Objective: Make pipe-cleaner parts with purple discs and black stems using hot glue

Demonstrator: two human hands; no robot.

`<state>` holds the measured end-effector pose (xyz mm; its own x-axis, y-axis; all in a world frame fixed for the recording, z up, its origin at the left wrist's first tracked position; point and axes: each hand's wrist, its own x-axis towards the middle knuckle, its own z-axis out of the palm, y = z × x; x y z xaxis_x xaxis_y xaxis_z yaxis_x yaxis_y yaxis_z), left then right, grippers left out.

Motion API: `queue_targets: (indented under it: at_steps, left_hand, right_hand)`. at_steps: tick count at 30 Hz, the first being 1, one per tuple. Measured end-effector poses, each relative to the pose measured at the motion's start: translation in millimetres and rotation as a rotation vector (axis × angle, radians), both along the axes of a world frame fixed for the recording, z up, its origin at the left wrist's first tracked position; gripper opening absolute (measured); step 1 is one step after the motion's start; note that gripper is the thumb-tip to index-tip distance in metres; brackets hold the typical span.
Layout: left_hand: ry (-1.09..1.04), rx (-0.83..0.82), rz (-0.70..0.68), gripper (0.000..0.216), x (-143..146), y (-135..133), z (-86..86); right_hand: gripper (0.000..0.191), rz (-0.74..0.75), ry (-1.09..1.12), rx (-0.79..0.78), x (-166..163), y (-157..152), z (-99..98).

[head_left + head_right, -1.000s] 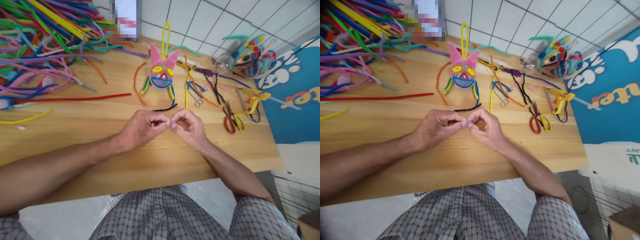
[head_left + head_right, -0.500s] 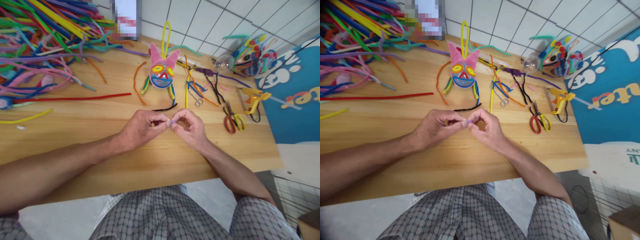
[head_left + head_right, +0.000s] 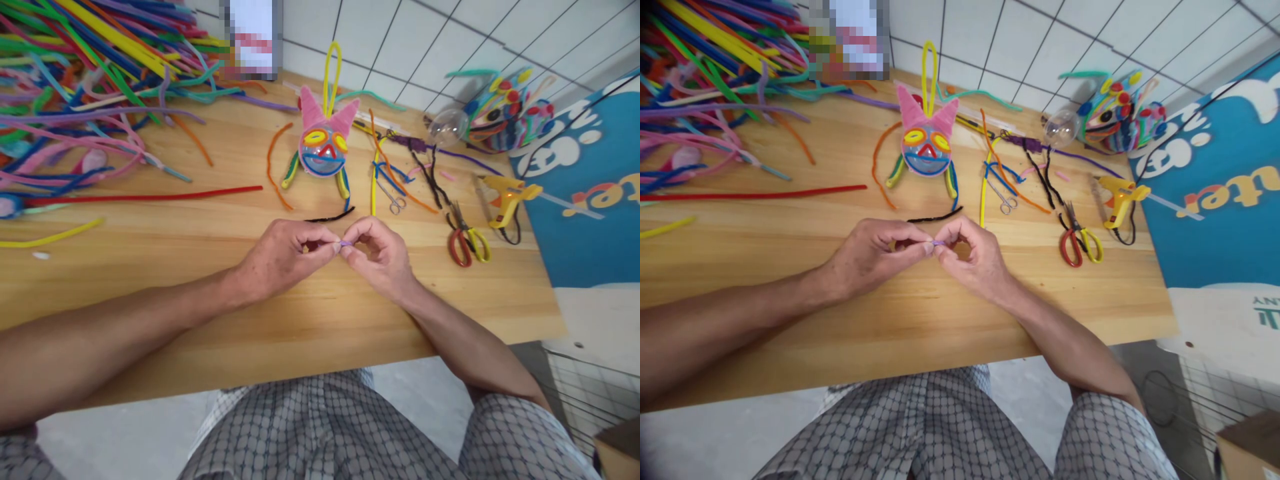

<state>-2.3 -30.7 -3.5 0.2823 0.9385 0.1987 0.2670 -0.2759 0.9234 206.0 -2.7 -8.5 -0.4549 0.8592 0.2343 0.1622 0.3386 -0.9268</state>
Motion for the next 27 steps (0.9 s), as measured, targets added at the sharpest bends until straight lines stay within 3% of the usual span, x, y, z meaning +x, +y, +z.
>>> queue_targets:
  at_steps: [27]
  left_hand:
    - [0.014,0.021,0.002,0.016,0.0,-0.5,1.0]
  right_hand:
    - [0.009,-0.006,-0.015,0.001,0.4,0.2,0.1]
